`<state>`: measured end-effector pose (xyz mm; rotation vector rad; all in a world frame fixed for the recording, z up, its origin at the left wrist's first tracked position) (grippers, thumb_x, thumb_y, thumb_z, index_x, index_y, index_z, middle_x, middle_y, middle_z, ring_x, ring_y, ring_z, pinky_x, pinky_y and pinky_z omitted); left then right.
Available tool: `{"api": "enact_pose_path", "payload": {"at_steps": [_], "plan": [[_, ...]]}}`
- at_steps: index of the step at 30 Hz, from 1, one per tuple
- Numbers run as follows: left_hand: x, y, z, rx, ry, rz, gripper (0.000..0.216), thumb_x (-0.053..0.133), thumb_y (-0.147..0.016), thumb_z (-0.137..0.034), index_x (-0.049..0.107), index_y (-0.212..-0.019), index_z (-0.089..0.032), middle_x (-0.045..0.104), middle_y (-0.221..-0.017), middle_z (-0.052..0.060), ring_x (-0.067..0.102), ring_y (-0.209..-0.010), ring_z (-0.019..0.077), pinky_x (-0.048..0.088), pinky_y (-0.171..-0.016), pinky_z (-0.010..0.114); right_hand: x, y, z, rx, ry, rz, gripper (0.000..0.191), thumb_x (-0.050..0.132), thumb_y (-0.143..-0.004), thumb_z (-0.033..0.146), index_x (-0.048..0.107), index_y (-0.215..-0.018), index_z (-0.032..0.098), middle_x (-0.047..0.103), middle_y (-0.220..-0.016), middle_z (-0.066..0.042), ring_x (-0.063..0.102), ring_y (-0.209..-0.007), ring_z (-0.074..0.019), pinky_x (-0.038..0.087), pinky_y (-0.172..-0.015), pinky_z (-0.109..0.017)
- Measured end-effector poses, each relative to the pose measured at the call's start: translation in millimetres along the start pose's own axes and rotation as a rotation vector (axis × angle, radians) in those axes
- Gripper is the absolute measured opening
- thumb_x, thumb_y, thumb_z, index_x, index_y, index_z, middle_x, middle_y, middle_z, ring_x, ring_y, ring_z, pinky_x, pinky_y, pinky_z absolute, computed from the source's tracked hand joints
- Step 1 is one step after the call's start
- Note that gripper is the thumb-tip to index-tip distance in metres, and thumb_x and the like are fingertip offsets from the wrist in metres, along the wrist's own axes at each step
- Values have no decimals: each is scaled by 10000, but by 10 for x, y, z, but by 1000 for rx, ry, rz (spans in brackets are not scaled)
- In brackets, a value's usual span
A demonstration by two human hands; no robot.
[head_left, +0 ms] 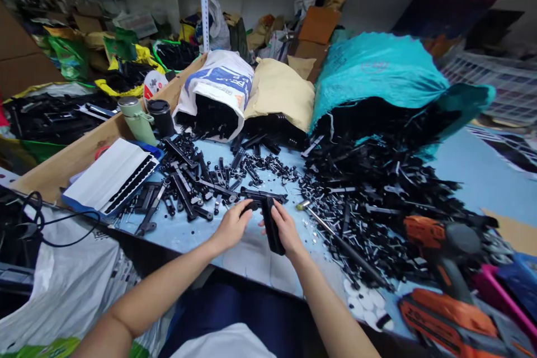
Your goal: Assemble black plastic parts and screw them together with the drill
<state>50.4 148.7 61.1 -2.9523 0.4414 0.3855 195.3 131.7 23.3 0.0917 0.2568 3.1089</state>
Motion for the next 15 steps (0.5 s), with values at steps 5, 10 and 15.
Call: {"api": "enact_pose_path", "payload": {"at_steps": [5,10,15], "plan": [[51,203,-246,113,-97,-90,359,409,-902,-294,570,-1192,-155,631,-1045,98,615,-871,174,505,-790,317,145,90,258,-61,-70,112,571,580,-792,475,466,-1315,276,626,-886,-23,605,-577,-115,542,-477,-263],[34,258,-436,276,-245,-88,334,428,-906,-268,583,-1180,-157,641,-983,100,598,-936,187,492,-829,322,81,236,480,-321,227,228,460,601,-803,366,530,-1256,325,568,-949,-16,568,-585,-74,540,-497,-238],[31,321,-511,337,-195,-346,337,396,-922,-250,569,-1188,-137,626,-989,118,600,-918,170,502,-799,305,159,354,522,-428,261,47,469,517,-859,382,458,-1322,330,555,-1058,-53,569,-602,-91,555,-503,-254]]}}
Point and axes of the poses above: each hand's wrist, its own y-axis away from the middle knuckle, its own x-axis out of the palm, z = x × y, the point moved 8 cm from there along -y, towards the middle knuckle
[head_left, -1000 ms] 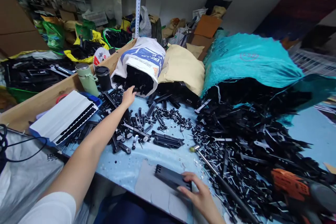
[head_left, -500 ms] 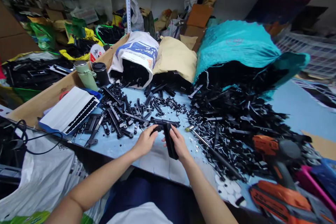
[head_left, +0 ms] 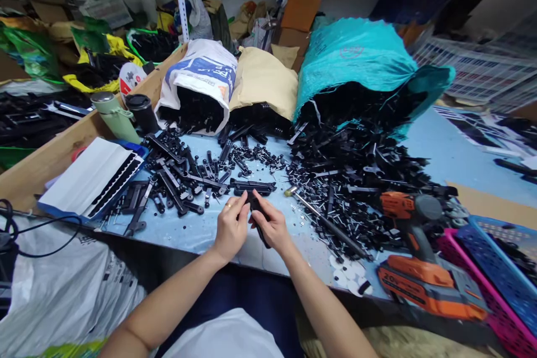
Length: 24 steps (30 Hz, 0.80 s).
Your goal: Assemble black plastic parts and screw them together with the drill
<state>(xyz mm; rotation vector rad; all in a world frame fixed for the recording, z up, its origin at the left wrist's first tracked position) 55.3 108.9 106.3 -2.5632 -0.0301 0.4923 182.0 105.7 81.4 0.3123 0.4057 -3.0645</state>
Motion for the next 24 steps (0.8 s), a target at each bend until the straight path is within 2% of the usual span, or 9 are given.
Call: {"api": "enact_pose_path", "payload": {"at_steps": [2,7,10,12,15,17,19,22,24], "plan": [[-18,2,-19,17,10,-74,344,373,-930,-250,565,-1193,-140,626,-1005,123,598,-932,171,504,-796,307,38,64,17,-6,29,-114,474,490,-871,399,453,-1334,306,569,-1075,-78,593,-666,-133,562,-530,-273],[31,-72,-37,95,47,63,331,378,-925,-257,584,-1168,-163,651,-994,104,607,-905,165,510,-790,311,128,193,52,-50,146,-251,482,477,-877,397,436,-1348,301,596,-1086,-86,598,-943,-235,556,-737,-360],[40,-44,63,41,41,27,330,360,-929,-262,595,-1135,-155,647,-1030,112,601,-957,175,502,-835,332,186,248,12,-58,161,-309,483,446,-898,366,392,-1373,296,586,-1150,-82,558,-1066,-236,503,-870,-384],[75,68,221,-61,28,-22,331,358,-927,-290,591,-1119,-155,637,-1049,117,599,-977,186,500,-851,348,231,248,-67,-42,199,-265,485,421,-911,357,364,-1387,287,576,-1187,-80,548,-1094,-221,482,-904,-373],[143,383,600,-340,37,-42,378,362,-918,-352,499,-1210,-155,633,-977,111,639,-808,171,541,-725,330,201,154,-245,-26,421,17,471,419,-909,367,379,-1372,288,580,-1199,-66,559,-1073,-207,482,-894,-359],[165,593,782,-471,-25,25,448,368,-906,-360,394,-1298,-144,621,-952,112,642,-715,172,548,-639,334,-138,62,-398,22,688,114,427,433,-900,370,450,-1316,276,587,-1190,-67,552,-1070,-218,477,-887,-368],[146,674,778,-420,-223,143,505,418,-873,-305,336,-1343,-139,572,-1102,168,633,-893,236,535,-739,413,-810,-34,-529,171,994,-19,362,427,-900,347,525,-1226,225,591,-1165,-104,539,-1067,-244,477,-860,-383],[303,629,484,-32,-448,480,559,487,-778,-132,398,-1326,-198,447,-1324,155,396,-1257,304,332,-1016,538,-1869,-8,-672,567,1368,-297,310,419,-888,277,561,-1103,104,602,-1033,-194,554,-988,-298,489,-745,-396],[502,665,290,238,-444,775,548,469,-759,-64,471,-1270,-263,525,-1256,88,379,-1271,267,194,-1078,569,-2277,58,-761,759,1463,-358,284,434,-862,222,557,-1054,53,595,-972,-220,567,-938,-307,484,-711,-391]]}}
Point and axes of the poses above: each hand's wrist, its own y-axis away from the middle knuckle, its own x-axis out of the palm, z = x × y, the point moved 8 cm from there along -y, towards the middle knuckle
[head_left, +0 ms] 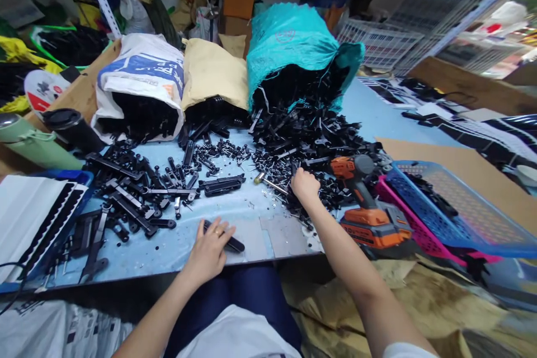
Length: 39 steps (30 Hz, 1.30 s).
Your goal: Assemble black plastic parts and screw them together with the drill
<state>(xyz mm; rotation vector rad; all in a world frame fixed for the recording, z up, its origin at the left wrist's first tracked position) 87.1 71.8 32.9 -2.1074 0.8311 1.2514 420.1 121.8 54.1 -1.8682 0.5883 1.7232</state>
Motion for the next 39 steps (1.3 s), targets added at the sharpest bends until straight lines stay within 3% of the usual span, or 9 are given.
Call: {"api": "enact_pose_path", "payload": {"at_steps": [3,6,11,17,20,24,29,33,39], "plan": [[80,-126,-97,144,-111,184,503,426,-788,-32,517,-1221,-270,628,-1017,58,542,-1058,208,177,-1078,566,99,-149,-163,39,25,33,319,522,-809,255,551,-1045,43,569,-987,-220,554,-942,-303,478,-696,-374],[97,-228,-61,69,-228,162,508,407,-780,-7,506,-1238,-205,630,-941,84,574,-930,202,300,-1031,496,148,-211,-151,29,28,14,431,597,-756,365,557,-1075,76,515,-1075,-216,508,-995,-305,469,-700,-372],[122,-251,-106,37,-303,123,510,386,-781,0,498,-1244,-181,624,-970,103,563,-946,213,349,-982,445,124,-283,-82,10,-12,-43,304,535,-791,285,631,-972,60,500,-1104,-233,445,-1061,-324,413,-806,-429],[176,-222,-28,25,-315,139,433,390,-834,-50,504,-1234,-171,614,-951,106,559,-911,227,404,-880,408,-142,-264,-259,24,-205,-53,365,457,-858,378,602,-1025,88,565,-1063,-183,504,-1000,-290,419,-803,-394],[235,-244,4,9,-268,157,395,389,-877,-136,477,-1261,-168,594,-984,109,542,-918,231,423,-819,368,-350,81,-19,-365,-430,-57,362,366,-917,380,527,-1145,149,598,-1042,-113,550,-946,-212,424,-805,-317],[310,-329,-13,41,-129,212,374,395,-900,-241,461,-1261,-168,575,-1037,93,516,-974,222,414,-850,343,-225,1104,499,-974,-447,202,318,386,-916,430,575,-1043,207,621,-914,-53,567,-820,-151,417,-726,-244],[290,-402,-72,63,-46,251,391,439,-872,-289,444,-1250,-190,556,-1095,90,505,-1028,229,390,-895,365,84,1734,687,-1006,-381,300,373,381,-910,495,597,-926,190,588,-746,-30,524,-669,-130,365,-632,-232],[274,-364,-133,40,-34,242,621,587,-721,-575,456,-1180,-177,557,-1102,100,503,-1040,285,399,-870,410,102,1871,750,-1077,-175,207,422,334,-925,498,585,-937,159,580,-765,-62,524,-657,-154,322,-612,-264],[226,-337,-71,-35,31,189,700,662,-630,-610,444,-1159,-209,566,-1113,81,527,-1057,270,422,-851,376,-48,1959,722,-1006,-89,143,411,304,-944,467,579,-966,161,582,-825,-77,541,-711,-167,290,-625,-279]]}}
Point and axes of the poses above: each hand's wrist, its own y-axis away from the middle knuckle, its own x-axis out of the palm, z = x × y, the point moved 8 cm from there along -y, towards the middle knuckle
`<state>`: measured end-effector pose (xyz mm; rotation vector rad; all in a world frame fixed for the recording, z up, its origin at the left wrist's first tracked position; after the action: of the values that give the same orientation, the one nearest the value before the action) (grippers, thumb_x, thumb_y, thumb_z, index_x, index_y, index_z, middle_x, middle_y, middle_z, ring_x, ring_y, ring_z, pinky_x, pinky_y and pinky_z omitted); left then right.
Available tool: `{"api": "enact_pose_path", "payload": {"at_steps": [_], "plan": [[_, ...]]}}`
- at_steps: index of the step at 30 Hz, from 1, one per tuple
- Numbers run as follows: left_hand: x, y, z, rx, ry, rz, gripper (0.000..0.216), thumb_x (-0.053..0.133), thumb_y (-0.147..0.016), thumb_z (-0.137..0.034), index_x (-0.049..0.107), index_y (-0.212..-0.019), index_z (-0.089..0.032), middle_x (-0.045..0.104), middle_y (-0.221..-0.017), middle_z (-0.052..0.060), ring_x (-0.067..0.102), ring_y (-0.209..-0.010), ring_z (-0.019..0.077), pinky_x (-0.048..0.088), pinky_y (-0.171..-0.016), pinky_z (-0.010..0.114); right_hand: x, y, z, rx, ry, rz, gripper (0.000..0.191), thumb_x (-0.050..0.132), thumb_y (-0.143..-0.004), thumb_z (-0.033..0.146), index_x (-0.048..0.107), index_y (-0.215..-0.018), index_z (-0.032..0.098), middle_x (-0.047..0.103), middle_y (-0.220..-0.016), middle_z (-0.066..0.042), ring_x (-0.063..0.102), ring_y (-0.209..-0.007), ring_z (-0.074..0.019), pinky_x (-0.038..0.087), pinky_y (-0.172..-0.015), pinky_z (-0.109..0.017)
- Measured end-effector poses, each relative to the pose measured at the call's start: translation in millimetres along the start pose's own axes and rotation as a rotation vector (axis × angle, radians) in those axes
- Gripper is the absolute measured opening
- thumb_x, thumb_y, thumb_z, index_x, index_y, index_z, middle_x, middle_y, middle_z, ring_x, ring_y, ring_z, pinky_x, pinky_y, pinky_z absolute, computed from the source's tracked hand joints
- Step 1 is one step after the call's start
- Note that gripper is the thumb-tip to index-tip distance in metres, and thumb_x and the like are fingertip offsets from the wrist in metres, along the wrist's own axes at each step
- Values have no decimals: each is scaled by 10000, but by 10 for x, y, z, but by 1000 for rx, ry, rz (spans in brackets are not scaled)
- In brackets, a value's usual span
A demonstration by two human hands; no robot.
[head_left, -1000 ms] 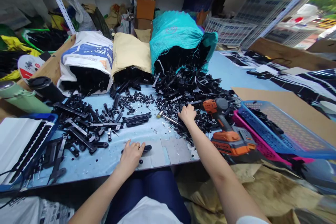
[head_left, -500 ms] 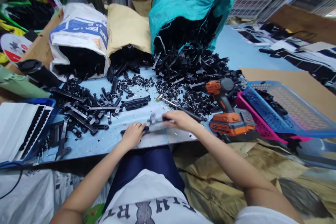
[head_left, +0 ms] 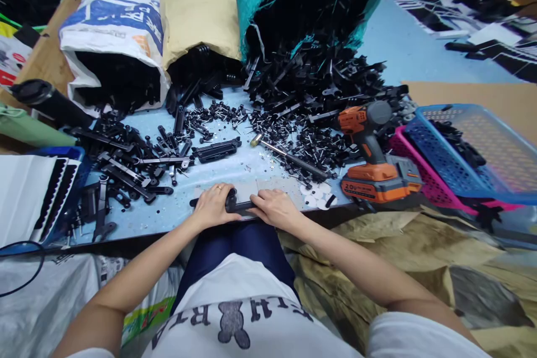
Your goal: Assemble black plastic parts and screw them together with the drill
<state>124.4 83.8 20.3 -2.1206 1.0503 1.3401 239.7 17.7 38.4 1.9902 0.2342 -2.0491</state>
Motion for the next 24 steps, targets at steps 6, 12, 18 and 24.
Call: {"api": "enact_pose_path", "payload": {"at_steps": [6,12,18,24], "plan": [[-33,-33,22,1,44,19,818,670,-549,-686,423,-1176,-223,559,-1140,72,543,-1051,276,416,-872,392,-6,21,-27,-35,-78,77,376,339,-939,467,577,-958,177,584,-811,-53,539,-709,-146,267,-603,-268],[-13,-20,14,31,36,3,807,652,-542,-711,459,-1152,-220,563,-1110,85,536,-1052,282,423,-852,384,-19,-7,15,-27,-50,44,366,349,-938,463,578,-959,178,584,-812,-49,539,-718,-149,264,-614,-279],[-18,20,-8,114,-12,-116,654,598,-669,-659,478,-1106,-187,602,-1025,95,578,-972,265,463,-787,372,-147,-4,82,-42,28,-51,336,373,-940,425,586,-953,166,583,-784,-58,522,-708,-153,248,-619,-293],[-81,111,-71,244,-20,-278,478,564,-777,-543,499,-1061,-164,640,-950,96,617,-898,237,496,-753,349,-313,-49,142,-135,126,-179,291,376,-949,349,590,-946,152,589,-747,-55,504,-696,-153,232,-624,-310]]}}
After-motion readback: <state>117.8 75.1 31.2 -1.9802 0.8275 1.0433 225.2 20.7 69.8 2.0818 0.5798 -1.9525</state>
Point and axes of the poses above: each hand's wrist, its own y-axis away from the middle knuckle, its own x-axis out of the palm, z = x × y, the point moved 8 cm from there along -y, towards the middle knuckle
